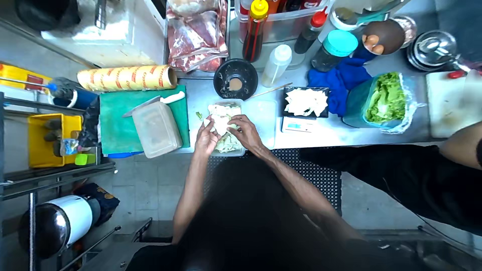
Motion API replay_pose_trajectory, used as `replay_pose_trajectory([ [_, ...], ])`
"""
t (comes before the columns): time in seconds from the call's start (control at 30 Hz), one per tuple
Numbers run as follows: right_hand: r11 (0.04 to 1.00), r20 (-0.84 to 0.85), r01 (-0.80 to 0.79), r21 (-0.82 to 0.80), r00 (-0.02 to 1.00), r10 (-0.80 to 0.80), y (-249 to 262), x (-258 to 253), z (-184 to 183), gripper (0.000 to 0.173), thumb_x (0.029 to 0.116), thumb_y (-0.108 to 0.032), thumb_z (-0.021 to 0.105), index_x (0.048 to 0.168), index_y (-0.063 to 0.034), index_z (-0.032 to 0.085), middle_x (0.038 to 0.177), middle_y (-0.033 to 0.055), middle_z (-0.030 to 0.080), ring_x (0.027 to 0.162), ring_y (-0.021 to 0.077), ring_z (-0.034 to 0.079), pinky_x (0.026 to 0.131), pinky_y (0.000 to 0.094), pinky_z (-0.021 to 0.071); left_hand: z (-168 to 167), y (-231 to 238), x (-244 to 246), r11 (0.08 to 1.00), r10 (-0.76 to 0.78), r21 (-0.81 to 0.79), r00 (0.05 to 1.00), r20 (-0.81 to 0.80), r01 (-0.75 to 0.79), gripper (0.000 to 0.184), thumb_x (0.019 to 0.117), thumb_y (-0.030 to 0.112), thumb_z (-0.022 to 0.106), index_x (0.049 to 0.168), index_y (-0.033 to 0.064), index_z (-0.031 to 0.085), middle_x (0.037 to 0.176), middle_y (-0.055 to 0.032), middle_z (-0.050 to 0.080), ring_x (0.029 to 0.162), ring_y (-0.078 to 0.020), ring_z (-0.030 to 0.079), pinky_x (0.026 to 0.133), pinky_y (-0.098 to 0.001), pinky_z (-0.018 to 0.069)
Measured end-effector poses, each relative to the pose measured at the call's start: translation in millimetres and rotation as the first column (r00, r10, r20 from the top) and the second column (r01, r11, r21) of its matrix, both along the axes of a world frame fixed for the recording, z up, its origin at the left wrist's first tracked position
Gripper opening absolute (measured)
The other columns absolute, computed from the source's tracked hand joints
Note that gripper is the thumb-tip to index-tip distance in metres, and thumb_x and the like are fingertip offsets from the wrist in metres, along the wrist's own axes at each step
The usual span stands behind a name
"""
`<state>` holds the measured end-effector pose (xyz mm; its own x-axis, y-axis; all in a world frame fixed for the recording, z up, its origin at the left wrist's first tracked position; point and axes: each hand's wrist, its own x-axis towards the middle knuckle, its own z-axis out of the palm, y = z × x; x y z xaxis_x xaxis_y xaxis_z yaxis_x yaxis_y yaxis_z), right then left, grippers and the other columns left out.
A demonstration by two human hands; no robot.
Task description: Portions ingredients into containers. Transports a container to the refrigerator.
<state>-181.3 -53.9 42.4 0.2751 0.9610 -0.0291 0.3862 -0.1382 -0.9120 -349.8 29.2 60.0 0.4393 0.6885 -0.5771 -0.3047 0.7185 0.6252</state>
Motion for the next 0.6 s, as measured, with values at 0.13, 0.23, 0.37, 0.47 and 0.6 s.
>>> replay_pose_trajectory([
  [0.13,0.994,-0.347,0.035,-0.102,0.935,-0.069,-2,12,-3,0.019,0.0931,-0.011,0.073,0.111,-0.0053,0.074,0.117,0.0132,0.068,0.092,0.0204,0.072,0.083,0.0383,0.0632,-4,0,-3,1.0,0.002,0.021,0.999,-0.049,-0.001,0.041,0.1038,0.009,0.057,0.144,0.0127,0.051,0.129,-0.0129,0.065,0.105,-0.0246,0.07,0.09,-0.0439,0.0597],
  [0.23,0.99,-0.5,0.079,-0.117,0.857,-0.128,-5,16,0,0.029,0.0916,-0.006,0.074,0.12,-0.0034,0.07,0.122,0.013,0.07,0.09,0.0215,0.073,0.083,0.0407,0.0636,-9,2,-7,0.999,0.033,0.011,0.998,-0.06,-0.032,0.04,0.1012,0.006,0.059,0.14,0.0127,0.054,0.124,-0.0116,0.065,0.101,-0.0233,0.069,0.086,-0.043,0.06],
  [0.37,0.987,-0.531,0.132,-0.094,0.832,-0.162,-10,25,18,0.041,0.0917,0.0,0.071,0.132,-0.0032,0.064,0.129,0.0121,0.067,0.096,0.0201,0.072,0.084,0.0378,0.0618,-11,6,-13,0.991,-0.016,0.129,0.989,-0.144,0.035,0.038,0.1001,0.004,0.061,0.138,0.0092,0.058,0.128,-0.0128,0.068,0.105,-0.0231,0.07,0.086,-0.0379,0.0594],
  [0.47,0.987,-0.611,0.149,-0.061,0.776,-0.155,-8,32,15,0.043,0.0906,0.004,0.069,0.133,0.0004,0.062,0.117,0.0136,0.07,0.099,0.0199,0.07,0.088,0.0369,0.0604,-11,5,-14,0.94,-0.068,0.31,0.966,-0.248,0.145,0.037,0.0969,0.003,0.067,0.133,0.0059,0.061,0.121,-0.0117,0.07,0.104,-0.0216,0.069,0.094,-0.0378,0.0574],
  [0.6,0.987,-0.709,0.139,-0.082,0.688,-0.156,-7,33,8,0.047,0.0892,0.006,0.07,0.134,-0.0004,0.061,0.104,0.0124,0.07,0.089,0.0183,0.069,0.084,0.0365,0.0604,-7,5,-11,0.899,-0.092,0.391,0.957,-0.275,0.198,0.037,0.0964,0.004,0.068,0.133,0.0073,0.062,0.117,-0.0109,0.07,0.101,-0.0223,0.07,0.093,-0.0407,0.0586],
])
